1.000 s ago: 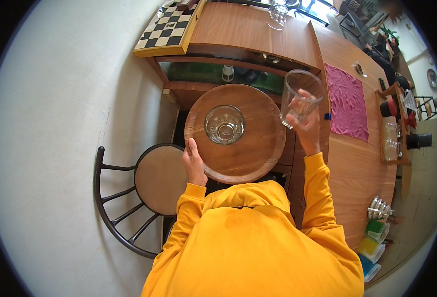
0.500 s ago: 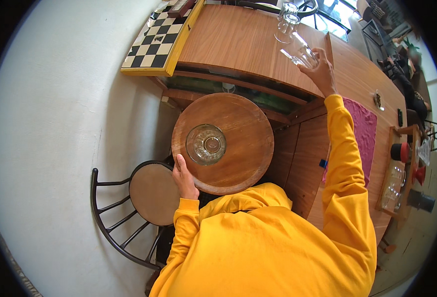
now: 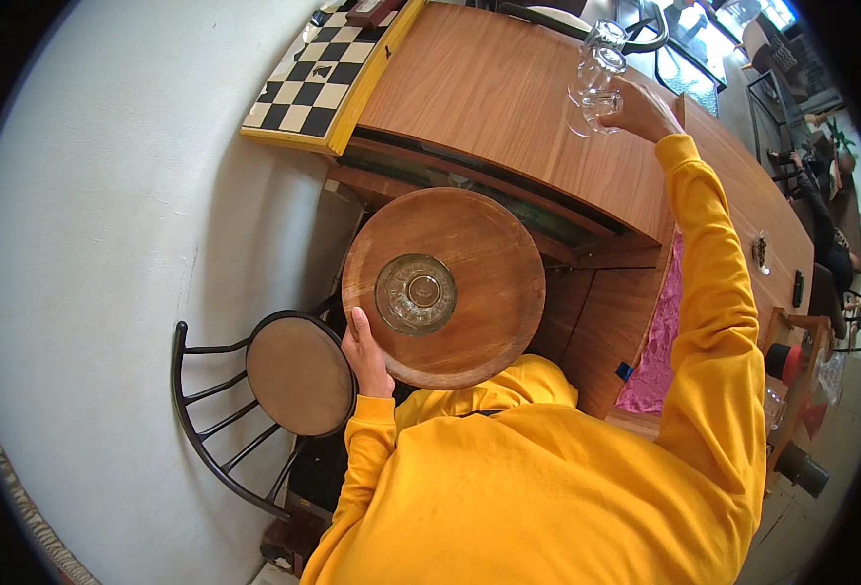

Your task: Placing clean glassware onto a tray and moving them to a dining table.

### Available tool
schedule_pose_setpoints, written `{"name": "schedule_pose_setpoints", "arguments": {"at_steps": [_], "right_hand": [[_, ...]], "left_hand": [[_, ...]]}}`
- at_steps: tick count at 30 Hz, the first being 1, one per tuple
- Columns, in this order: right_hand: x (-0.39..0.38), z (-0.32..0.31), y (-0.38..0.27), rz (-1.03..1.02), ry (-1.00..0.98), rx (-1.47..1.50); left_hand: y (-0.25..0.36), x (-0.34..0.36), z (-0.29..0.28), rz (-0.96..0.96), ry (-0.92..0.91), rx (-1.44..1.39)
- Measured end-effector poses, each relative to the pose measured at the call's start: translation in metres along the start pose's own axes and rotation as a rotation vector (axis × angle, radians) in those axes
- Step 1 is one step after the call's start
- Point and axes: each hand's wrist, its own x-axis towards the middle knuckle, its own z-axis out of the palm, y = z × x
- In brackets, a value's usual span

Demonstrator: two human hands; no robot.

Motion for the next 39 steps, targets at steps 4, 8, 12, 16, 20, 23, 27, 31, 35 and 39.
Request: {"name": "schedule_pose_setpoints", "arguments": {"at_steps": [4,8,12,16,20,23,27,31,35,39], "right_hand": [[0.017,-0.005,0.0,-0.026,-0.134,-0.075],[0.028,-0.006,-0.006,-0.006,-0.223,-0.155],[0.04,-0.003,-0.011,-0.006,-0.277,-0.15],[0.054,0.004,-0.003,-0.074,-0.312,-0.147],[0.062,0.009,0.011,-0.064,-0.347,-0.137],[0.062,0.008,-0.005,-0.042,-0.349,-0.178],[0.067,0.007,-0.009,-0.014,-0.383,-0.146],[0.064,0.013,0.0,-0.05,-0.298,-0.143],[0.059,0.012,-0.008,-0.039,-0.28,-0.089],[0.06,0.018,0.008,-0.028,-0.254,-0.059]], "left_hand": [[-0.002,0.004,0.0,0.006,0.025,0.013],[0.001,0.003,0.001,-0.001,0.042,0.028],[-0.001,0.001,0.0,0.029,0.072,0.004],[0.001,-0.001,0.001,0.057,0.081,-0.001],[0.003,0.001,0.004,0.04,0.11,-0.008],[0.007,-0.002,-0.002,0.027,0.118,0.006],[0.008,-0.005,-0.007,0.031,0.136,0.002],[0.014,-0.012,-0.007,0.042,0.167,-0.014],[0.009,-0.015,-0.018,0.007,0.199,0.007],[0.009,-0.017,-0.02,-0.009,0.221,-0.022]]}}
